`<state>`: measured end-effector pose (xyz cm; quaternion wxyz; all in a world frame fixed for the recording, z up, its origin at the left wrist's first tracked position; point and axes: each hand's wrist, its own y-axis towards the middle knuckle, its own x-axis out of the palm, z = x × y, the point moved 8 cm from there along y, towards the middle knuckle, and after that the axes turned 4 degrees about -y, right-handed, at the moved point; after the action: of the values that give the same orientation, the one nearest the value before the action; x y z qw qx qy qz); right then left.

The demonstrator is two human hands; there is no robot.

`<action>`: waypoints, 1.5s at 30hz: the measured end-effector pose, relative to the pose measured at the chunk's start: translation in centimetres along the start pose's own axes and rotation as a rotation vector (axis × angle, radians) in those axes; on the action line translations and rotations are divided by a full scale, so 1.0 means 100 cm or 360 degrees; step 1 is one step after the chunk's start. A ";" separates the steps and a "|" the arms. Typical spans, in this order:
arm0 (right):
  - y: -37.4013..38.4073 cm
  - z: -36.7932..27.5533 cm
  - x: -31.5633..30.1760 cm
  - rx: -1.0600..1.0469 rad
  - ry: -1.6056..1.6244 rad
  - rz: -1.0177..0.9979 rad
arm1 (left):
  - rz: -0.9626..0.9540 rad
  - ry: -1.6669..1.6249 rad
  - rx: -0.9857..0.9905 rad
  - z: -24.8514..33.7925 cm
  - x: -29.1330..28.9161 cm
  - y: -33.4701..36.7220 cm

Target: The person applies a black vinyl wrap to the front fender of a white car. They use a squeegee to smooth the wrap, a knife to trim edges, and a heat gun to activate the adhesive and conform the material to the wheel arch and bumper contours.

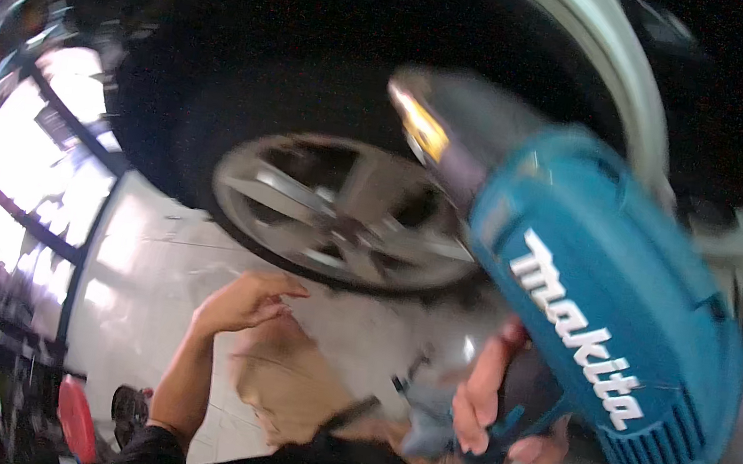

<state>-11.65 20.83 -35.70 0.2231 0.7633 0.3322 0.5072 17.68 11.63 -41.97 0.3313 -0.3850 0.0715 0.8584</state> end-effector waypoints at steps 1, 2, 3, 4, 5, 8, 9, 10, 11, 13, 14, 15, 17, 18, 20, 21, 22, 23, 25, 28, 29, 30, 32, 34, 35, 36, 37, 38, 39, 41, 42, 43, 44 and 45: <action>-0.009 -0.014 0.003 0.0041 -0.0126 -0.0026 | -0.0106 0.0177 0.0103 -0.012 0.041 0.012; -0.020 -0.032 0.006 0.0014 -0.0289 0.0010 | -0.0070 0.0184 0.0254 -0.014 0.076 0.023; -0.034 -0.054 0.012 -0.0020 -0.0482 0.0058 | -0.0102 -0.0005 0.0322 0.000 0.104 0.043; -0.051 -0.077 0.026 -0.0056 -0.0728 0.0103 | -0.0121 -0.0177 0.0388 0.025 0.128 0.064; -0.066 -0.093 0.039 -0.0075 -0.0944 0.0139 | -0.0183 -0.0224 0.0504 0.045 0.154 0.073; -0.116 -0.130 0.057 -0.0289 -0.1255 0.0335 | -0.0157 -0.0098 0.0813 0.102 0.204 0.076; -0.134 -0.138 0.062 -0.0362 -0.1282 0.0496 | -0.0083 0.0057 0.0942 0.119 0.224 0.076; -0.152 -0.144 0.064 -0.0447 -0.1307 0.0652 | -0.0005 0.0219 0.1076 0.125 0.237 0.073; -0.170 -0.151 0.064 -0.0397 -0.1506 0.0753 | -0.0022 0.0184 0.1044 0.115 0.250 0.072; -0.185 -0.154 0.057 -0.0553 -0.1638 0.1236 | -0.0046 0.0117 0.0964 0.086 0.277 0.067; -0.195 -0.156 0.052 -0.0616 -0.1727 0.1493 | -0.0085 0.0067 0.0911 0.075 0.285 0.070; -0.209 -0.160 0.048 -0.0643 -0.1846 0.1733 | -0.0129 0.0021 0.0845 0.064 0.291 0.070; -0.246 -0.175 0.033 -0.0330 -0.2286 0.2204 | -0.0189 -0.0126 0.0820 0.049 0.293 0.071; -0.259 -0.187 0.026 -0.0165 -0.2494 0.2409 | -0.0204 -0.0232 0.0873 0.046 0.289 0.074; -0.251 -0.203 0.019 0.0703 -0.2897 0.2638 | -0.0363 -0.0469 0.0608 0.043 0.275 0.094; -0.256 -0.214 0.018 0.0743 -0.3341 0.2470 | -0.0522 -0.0622 0.0308 0.056 0.270 0.102; -0.262 -0.222 0.019 0.0752 -0.3793 0.2298 | -0.0510 -0.0527 0.0224 0.064 0.265 0.113; -0.273 -0.226 0.014 0.0854 -0.3908 0.2267 | -0.0503 -0.0436 0.0133 0.070 0.261 0.125; -0.266 -0.228 0.002 0.1155 -0.3863 0.2312 | -0.0311 0.0144 0.0362 0.091 0.274 0.127; -0.256 -0.221 -0.013 0.1173 -0.3579 0.2302 | -0.0257 0.0383 0.0308 0.103 0.282 0.132; -0.267 -0.222 -0.010 0.1117 -0.3501 0.2359 | -0.0372 0.0314 0.0246 0.100 0.292 0.133; -0.283 -0.218 -0.009 0.1051 -0.3420 0.2389 | -0.0278 0.0336 0.0363 0.100 0.300 0.133; -0.277 -0.208 -0.006 0.0907 -0.3417 0.2184 | -0.0155 0.0319 0.0425 0.105 0.296 0.129; -0.259 -0.187 0.005 0.0922 -0.3357 0.2316 | -0.0192 0.0158 0.0271 0.104 0.280 0.116; -0.243 -0.178 0.010 0.0964 -0.3361 0.2229 | -0.0242 0.0061 0.0182 0.101 0.275 0.111; -0.233 -0.172 0.016 0.1012 -0.3361 0.2155 | -0.0302 -0.0041 0.0101 0.100 0.270 0.106; -0.235 -0.172 0.017 0.1019 -0.3391 0.2053 | -0.0395 -0.0138 0.0070 0.105 0.263 0.102; -0.241 -0.177 0.026 0.1020 -0.3438 0.1982 | -0.0512 -0.0250 0.0070 0.111 0.256 0.098; -0.252 -0.181 0.033 0.1041 -0.3457 0.1947 | -0.0629 -0.0359 0.0071 0.115 0.248 0.093; -0.291 -0.181 0.028 0.1091 -0.3629 0.1660 | -0.0572 -0.0493 0.0410 0.125 0.228 0.093; -0.338 -0.198 0.031 0.1026 -0.4020 0.1296 | -0.0579 -0.0600 0.0660 0.154 0.216 0.093; -0.284 -0.167 0.040 0.1237 -0.3397 0.1713 | -0.0456 -0.0570 0.0445 0.143 0.147 0.067; -0.179 -0.148 0.086 0.1548 -0.2839 0.2009 | -0.0302 -0.0642 0.0191 0.142 0.072 0.024; -0.170 -0.144 0.101 0.1756 -0.2453 0.2120 | -0.0195 -0.0770 0.0018 0.136 0.043 0.008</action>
<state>-27.04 39.90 -35.32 -0.3082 0.8874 -0.1835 -0.2895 6.74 18.40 -35.67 0.3924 -0.1701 -0.0287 0.9035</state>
